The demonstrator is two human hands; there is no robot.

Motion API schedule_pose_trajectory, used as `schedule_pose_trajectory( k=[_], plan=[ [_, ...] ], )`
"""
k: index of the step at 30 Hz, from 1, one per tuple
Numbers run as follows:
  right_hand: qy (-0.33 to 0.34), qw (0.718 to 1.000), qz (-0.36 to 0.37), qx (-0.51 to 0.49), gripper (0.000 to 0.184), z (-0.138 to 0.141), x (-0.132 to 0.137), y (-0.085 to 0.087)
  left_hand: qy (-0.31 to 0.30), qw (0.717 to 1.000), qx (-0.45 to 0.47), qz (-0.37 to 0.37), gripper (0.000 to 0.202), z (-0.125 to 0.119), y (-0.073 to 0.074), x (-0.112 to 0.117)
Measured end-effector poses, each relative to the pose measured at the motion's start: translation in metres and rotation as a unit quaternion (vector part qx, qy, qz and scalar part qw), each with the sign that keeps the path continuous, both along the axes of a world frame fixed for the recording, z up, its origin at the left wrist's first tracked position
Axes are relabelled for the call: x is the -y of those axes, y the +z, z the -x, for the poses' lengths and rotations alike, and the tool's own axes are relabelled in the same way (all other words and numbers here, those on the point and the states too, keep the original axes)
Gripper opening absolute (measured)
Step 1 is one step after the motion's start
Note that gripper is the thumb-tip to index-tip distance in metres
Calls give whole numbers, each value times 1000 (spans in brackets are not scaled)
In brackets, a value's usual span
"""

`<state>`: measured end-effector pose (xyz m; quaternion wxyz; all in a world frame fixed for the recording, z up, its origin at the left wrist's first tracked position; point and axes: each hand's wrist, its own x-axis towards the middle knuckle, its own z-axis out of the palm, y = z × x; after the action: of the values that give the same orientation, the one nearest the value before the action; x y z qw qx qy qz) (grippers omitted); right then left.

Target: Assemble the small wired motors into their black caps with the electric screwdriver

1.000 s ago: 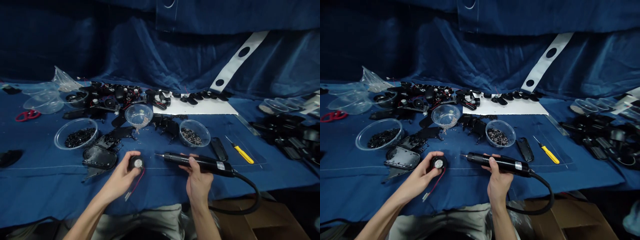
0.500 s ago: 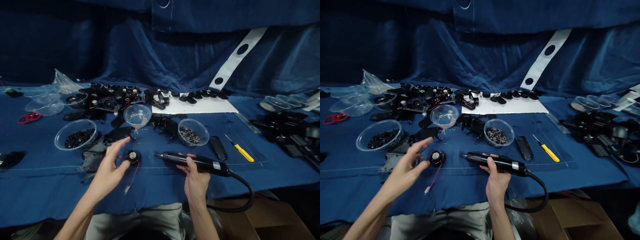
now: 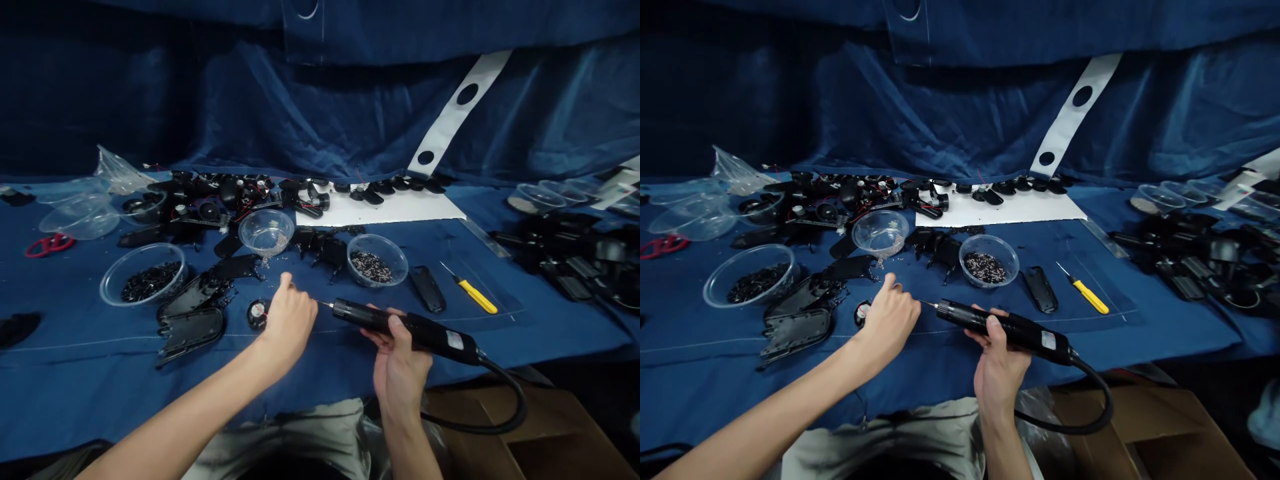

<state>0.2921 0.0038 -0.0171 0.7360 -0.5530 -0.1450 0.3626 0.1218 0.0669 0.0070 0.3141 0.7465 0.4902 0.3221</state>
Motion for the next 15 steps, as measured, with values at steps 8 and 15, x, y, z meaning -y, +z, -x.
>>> schedule_pose_trajectory(
  k=[8, 15],
  plan=[
    [15, 998, 15, -54, 41, -12, 6, 11, -31, 995, -89, -17, 28, 16, 37, 16],
    [70, 988, 62, -119, 40, -14, 13, 26, 4, 950, 273, 152, 21, 58, 35, 82]
  ],
)
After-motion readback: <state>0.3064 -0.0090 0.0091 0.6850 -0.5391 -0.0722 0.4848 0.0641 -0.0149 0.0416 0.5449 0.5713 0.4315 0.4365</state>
